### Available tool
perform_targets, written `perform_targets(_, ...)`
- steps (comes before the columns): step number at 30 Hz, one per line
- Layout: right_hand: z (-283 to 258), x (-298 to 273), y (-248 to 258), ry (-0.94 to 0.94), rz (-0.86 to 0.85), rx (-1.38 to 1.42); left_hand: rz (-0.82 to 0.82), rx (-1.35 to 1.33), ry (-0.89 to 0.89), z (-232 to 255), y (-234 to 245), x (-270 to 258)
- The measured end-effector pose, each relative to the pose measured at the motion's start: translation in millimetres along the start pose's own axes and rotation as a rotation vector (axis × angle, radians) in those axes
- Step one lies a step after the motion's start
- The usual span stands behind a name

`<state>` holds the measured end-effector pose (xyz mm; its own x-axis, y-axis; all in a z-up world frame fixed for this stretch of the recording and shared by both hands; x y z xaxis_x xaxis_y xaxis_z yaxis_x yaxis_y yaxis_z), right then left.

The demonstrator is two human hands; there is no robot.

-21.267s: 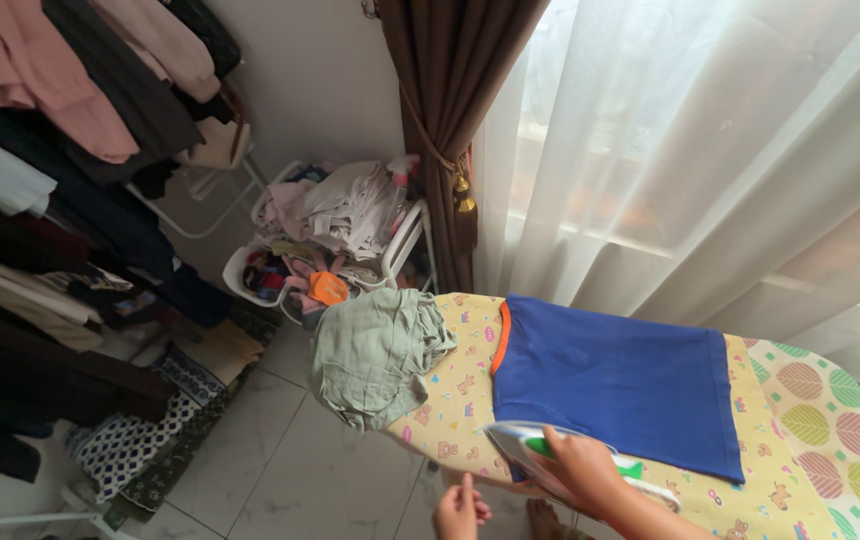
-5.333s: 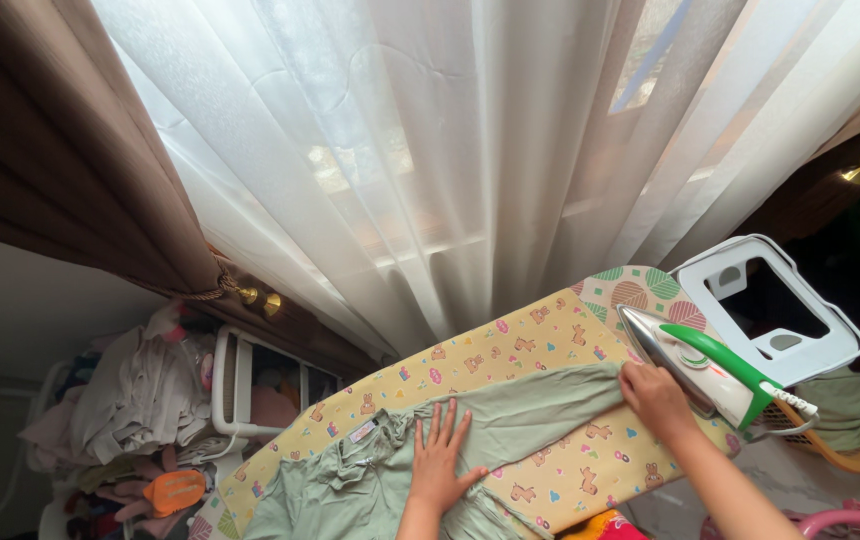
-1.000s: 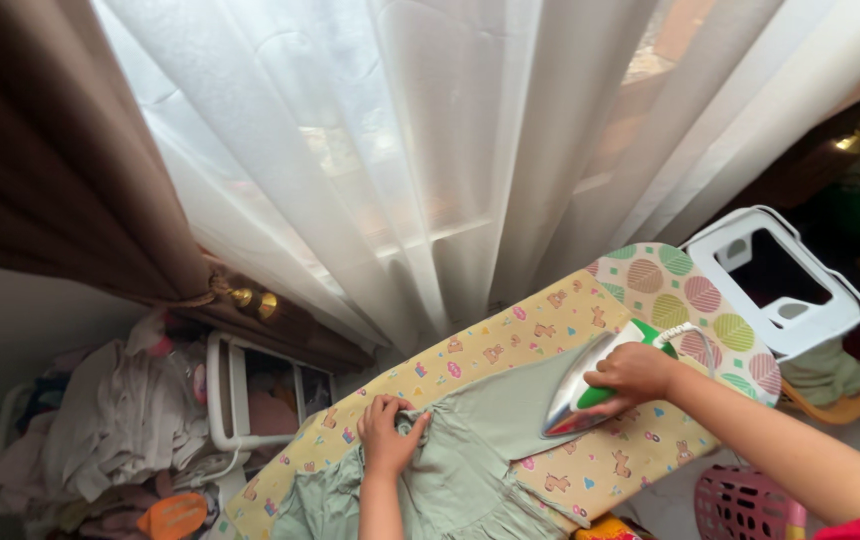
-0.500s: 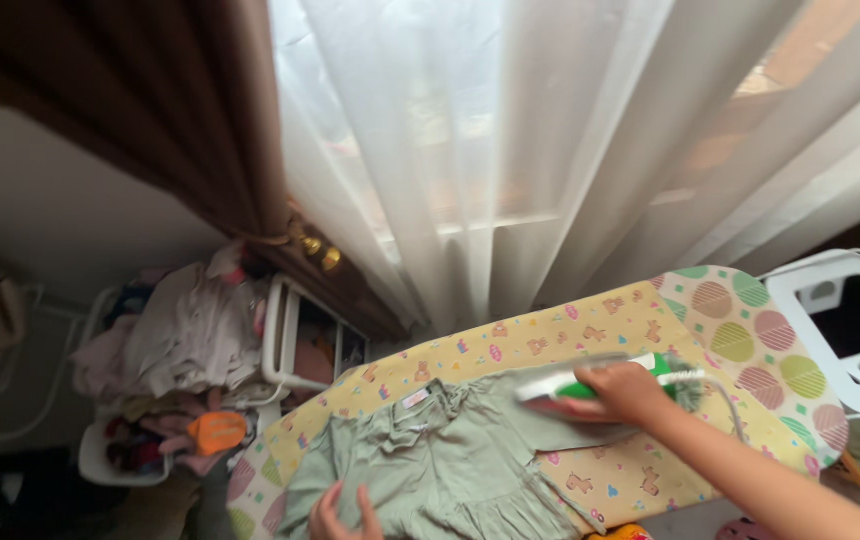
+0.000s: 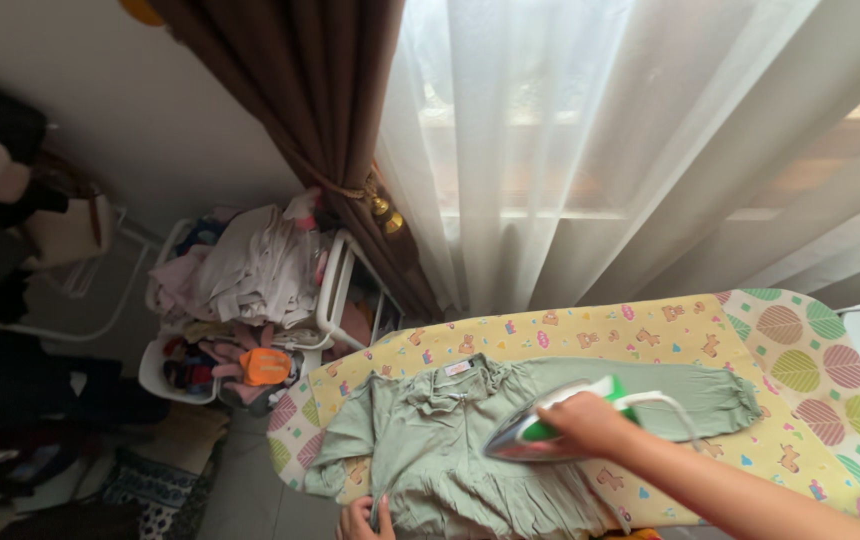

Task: The person irons a blue t-shirt and a light green dress on an ironing board. They smooth the fabric, use a green iron to press the garments, and flip the t-shirt to iron the back before moving to the dress.

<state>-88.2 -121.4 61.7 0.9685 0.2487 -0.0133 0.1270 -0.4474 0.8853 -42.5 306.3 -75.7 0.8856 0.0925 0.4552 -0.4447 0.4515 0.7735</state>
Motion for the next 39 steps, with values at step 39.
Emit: perform_targets(39,42,38,14,-0.097,0.139,-0.183,-0.381,-0.485,-0.3,169,36,2)
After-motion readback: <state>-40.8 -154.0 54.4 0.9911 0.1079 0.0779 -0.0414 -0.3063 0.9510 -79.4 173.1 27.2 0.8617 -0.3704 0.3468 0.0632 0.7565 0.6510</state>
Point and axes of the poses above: each hand's wrist, its own x-axis towards the middle knuckle, its own y-axis out of the back of the hand, z = x × y, the point moved 3 cm from there along x, towards the middle knuckle, and after that the axes turned 5 degrees about x, right-handed, at the moved point
